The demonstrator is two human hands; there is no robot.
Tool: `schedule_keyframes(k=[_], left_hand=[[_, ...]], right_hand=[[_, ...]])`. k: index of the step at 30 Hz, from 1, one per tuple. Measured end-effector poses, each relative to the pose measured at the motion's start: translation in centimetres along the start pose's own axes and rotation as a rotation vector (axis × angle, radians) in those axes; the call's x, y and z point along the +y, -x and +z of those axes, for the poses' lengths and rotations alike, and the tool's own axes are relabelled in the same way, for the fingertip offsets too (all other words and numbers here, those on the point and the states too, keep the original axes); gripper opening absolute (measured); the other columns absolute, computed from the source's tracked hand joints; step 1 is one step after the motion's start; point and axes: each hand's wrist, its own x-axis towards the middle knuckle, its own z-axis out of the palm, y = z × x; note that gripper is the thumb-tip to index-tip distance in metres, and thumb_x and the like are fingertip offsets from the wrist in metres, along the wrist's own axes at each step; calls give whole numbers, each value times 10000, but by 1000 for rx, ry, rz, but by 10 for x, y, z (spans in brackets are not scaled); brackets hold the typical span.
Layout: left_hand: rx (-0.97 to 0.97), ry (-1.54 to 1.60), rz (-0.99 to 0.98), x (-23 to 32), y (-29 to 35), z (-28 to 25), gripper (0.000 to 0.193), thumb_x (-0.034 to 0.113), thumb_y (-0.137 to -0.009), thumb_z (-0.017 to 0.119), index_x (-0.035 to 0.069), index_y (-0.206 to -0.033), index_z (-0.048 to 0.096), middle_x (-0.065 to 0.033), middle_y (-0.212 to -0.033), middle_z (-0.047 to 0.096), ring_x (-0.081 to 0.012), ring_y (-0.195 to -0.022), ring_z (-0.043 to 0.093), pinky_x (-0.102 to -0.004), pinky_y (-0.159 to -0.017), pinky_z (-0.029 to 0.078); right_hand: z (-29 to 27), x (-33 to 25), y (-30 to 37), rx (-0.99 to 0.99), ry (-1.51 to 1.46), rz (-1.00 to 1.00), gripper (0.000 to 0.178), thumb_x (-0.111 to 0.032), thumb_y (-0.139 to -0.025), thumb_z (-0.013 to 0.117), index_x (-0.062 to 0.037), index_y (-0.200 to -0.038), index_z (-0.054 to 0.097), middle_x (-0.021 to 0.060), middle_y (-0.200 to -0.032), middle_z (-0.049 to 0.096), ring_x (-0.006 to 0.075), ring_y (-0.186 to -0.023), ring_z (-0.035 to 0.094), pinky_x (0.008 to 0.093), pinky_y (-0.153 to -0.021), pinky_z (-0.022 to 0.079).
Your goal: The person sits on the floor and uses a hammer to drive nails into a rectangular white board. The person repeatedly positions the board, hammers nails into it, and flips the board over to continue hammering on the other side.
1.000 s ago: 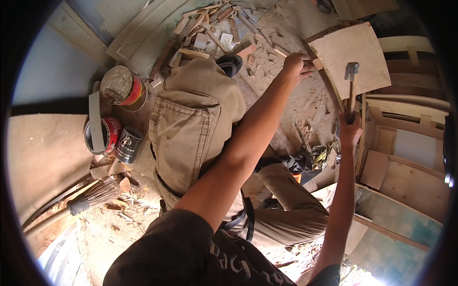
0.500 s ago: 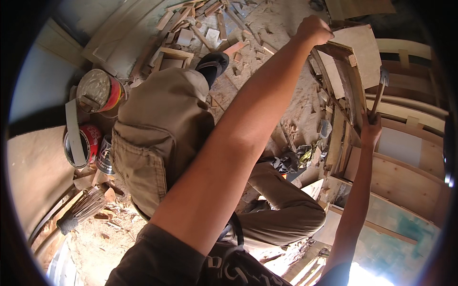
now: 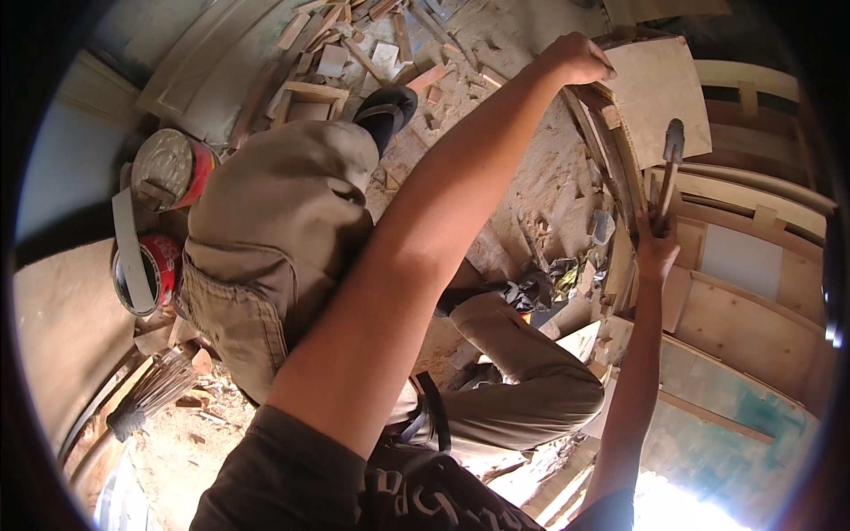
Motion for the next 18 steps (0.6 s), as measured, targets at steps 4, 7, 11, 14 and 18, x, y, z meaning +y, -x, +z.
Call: schedule_keyframes(k=[4, 7, 11, 14, 18], left_hand=[[-230, -144, 76, 7, 17, 0, 172, 333, -821, 710, 212, -934, 759, -11, -1013, 720, -167, -1011, 633, -347, -944, 466], [-444, -426, 48, 5, 28, 9, 153, 344, -817, 717, 199, -863, 733, -14, -1011, 709, -189, -995, 630, -395, -937, 466], [-521, -459, 123, -54, 37, -4, 142, 290, -803, 739, 181, -893, 748, -31, -1012, 718, -180, -926, 661, -389, -867, 500], [-590, -450, -16, -92, 61, 0, 127, 225, -799, 742, 160, -907, 757, -45, -986, 726, -175, -909, 667, -362, -845, 504], [-460, -453, -88, -150, 108, -6, 129, 193, -799, 725, 154, -917, 759, -55, -927, 729, -184, -851, 676, -324, -788, 512]], right_hand=[[17, -4, 32, -12, 30, -10, 293, -248, -789, 779, -91, -1000, 649, 31, -691, 644, 121, -609, 591, 305, -565, 479], [35, 5, 55, 2, 84, 35, 312, -266, -793, 774, -88, -990, 612, 62, -658, 625, 171, -582, 598, 341, -547, 481], [75, -13, 98, -59, 9, 74, 334, -254, -817, 751, -52, -1024, 583, 129, -704, 622, 247, -578, 600, 372, -543, 483], [114, -6, 142, -54, -40, -12, 306, -205, -847, 706, -47, -1078, 581, 165, -842, 641, 307, -673, 649, 403, -594, 528], [165, -9, 181, -86, 11, -229, 228, -45, -850, 598, -21, -1072, 551, 150, -1054, 615, 332, -932, 634, 395, -746, 562]])
